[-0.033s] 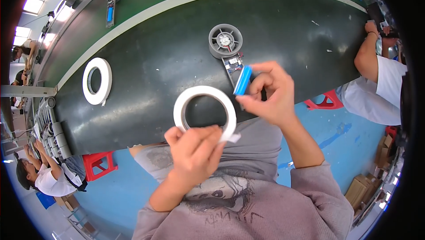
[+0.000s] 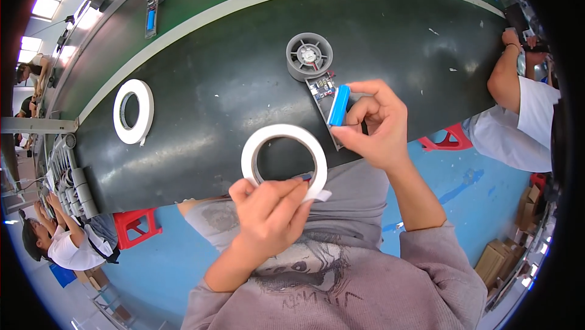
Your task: The person assembles small electronic components by hand, applying adhesive tape to a small fan and a plastic housing.
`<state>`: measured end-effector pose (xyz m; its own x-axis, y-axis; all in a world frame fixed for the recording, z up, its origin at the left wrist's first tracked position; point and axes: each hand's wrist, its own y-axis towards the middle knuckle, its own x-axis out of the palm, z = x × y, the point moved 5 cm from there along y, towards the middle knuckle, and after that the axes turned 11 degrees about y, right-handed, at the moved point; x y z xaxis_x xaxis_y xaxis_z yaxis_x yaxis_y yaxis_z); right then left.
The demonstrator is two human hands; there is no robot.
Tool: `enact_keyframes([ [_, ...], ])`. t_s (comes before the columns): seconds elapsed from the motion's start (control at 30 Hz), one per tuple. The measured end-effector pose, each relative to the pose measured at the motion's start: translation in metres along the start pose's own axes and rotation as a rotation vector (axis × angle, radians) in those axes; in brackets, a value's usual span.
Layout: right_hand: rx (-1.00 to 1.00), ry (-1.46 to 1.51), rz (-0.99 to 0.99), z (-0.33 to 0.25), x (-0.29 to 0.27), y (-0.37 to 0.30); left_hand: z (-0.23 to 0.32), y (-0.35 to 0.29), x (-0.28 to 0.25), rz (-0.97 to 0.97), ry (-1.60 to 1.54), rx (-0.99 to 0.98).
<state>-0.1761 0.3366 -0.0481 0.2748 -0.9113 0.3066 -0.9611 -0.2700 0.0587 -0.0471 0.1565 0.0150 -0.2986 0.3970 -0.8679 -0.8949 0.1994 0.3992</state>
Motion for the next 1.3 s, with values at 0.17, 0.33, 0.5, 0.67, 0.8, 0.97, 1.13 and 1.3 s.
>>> enact_keyframes([
  [0.17,0.027,0.081,-0.145,-0.005,-0.003,0.002,-0.032,0.015,-0.003,-0.100,0.091,-0.123],
  [0.33,0.095,0.069,-0.203,-0.007,0.000,0.001,-0.073,0.079,0.006,0.035,-0.020,-0.103],
  [0.5,0.082,0.009,-0.259,-0.009,0.006,0.003,-0.077,0.150,0.048,-0.081,-0.300,-0.141],
  [0.67,-0.106,-0.506,-0.436,-0.046,0.005,0.013,-0.071,0.157,0.061,-0.227,-0.331,-0.035],
  [0.8,-0.240,-0.887,-0.530,-0.059,0.015,0.016,-0.064,0.151,0.058,-0.155,-0.273,0.009],
  [0.97,-0.258,-0.983,-0.532,-0.056,0.018,0.018,-0.064,0.151,0.059,-0.123,-0.299,0.015],
  [1.13,-0.256,-1.101,-0.543,-0.054,0.023,0.020,-0.064,0.150,0.058,-0.119,-0.287,0.029],
  [1.3,-0.168,-1.087,-0.533,-0.054,0.024,0.020,-0.063,0.150,0.060,-0.104,-0.313,0.031],
])
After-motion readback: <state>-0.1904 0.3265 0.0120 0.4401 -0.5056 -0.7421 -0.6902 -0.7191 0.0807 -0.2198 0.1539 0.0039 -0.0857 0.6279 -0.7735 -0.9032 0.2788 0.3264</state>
